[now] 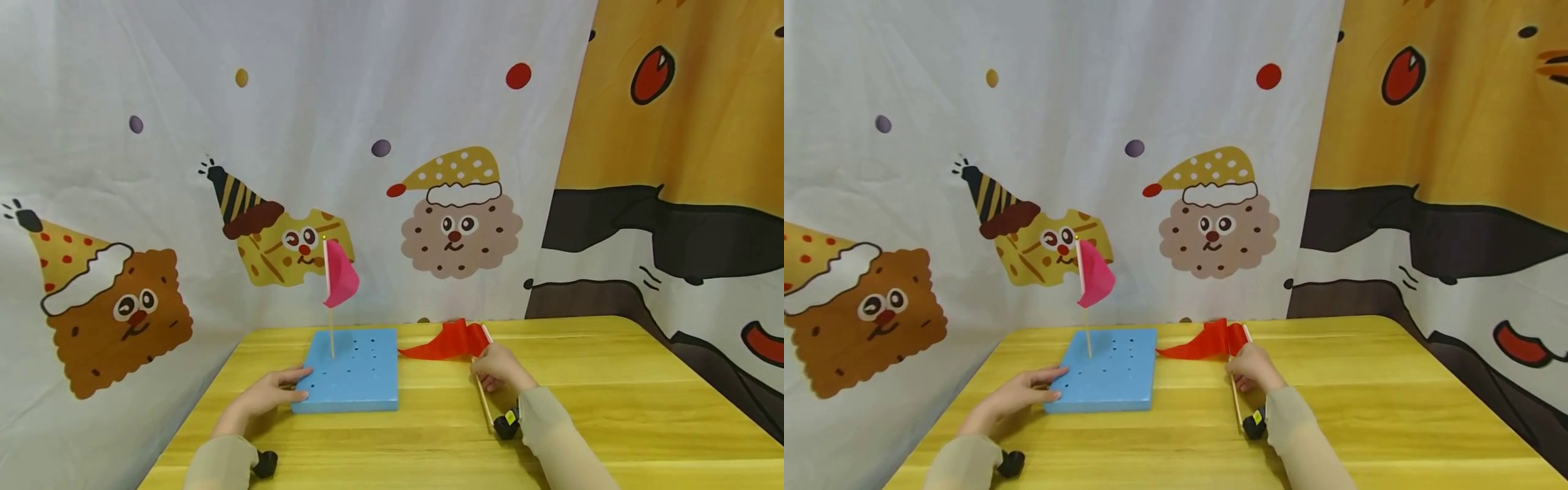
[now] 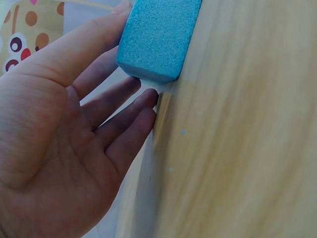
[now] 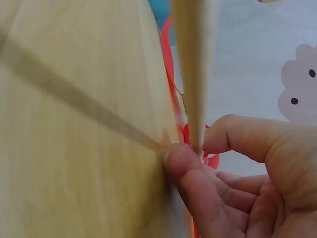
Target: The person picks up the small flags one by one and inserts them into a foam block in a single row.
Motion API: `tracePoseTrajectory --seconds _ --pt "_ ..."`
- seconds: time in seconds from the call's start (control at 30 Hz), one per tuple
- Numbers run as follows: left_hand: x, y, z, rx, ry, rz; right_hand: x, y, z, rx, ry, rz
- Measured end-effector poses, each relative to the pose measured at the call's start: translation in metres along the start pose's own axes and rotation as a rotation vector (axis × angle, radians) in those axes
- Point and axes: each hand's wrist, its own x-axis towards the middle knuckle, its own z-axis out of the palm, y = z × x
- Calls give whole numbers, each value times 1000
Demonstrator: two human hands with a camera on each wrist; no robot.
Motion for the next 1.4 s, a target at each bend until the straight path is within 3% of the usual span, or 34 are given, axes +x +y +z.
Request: tracePoseTrajectory --seconds 0.27,0.5,0.83,1.13,1.23,1.4 --pt "0 0 2 9 13 -8 3 -6 -6 68 -25 -33" --pt "0 1 0 25 16 -15 2 -26 -14 197 -2 -66" --pt "-1 5 0 18 4 -4 0 -63 -18 331 -28 -243" --pt "-4 4 1 -1 5 -14 10 -88 -1 490 -42 -462" --pt "-4 3 1 4 16 -21 12 -94 8 530 -42 -492" --pt "-4 5 1 29 32 -17 18 -107 24 653 -37 -453"
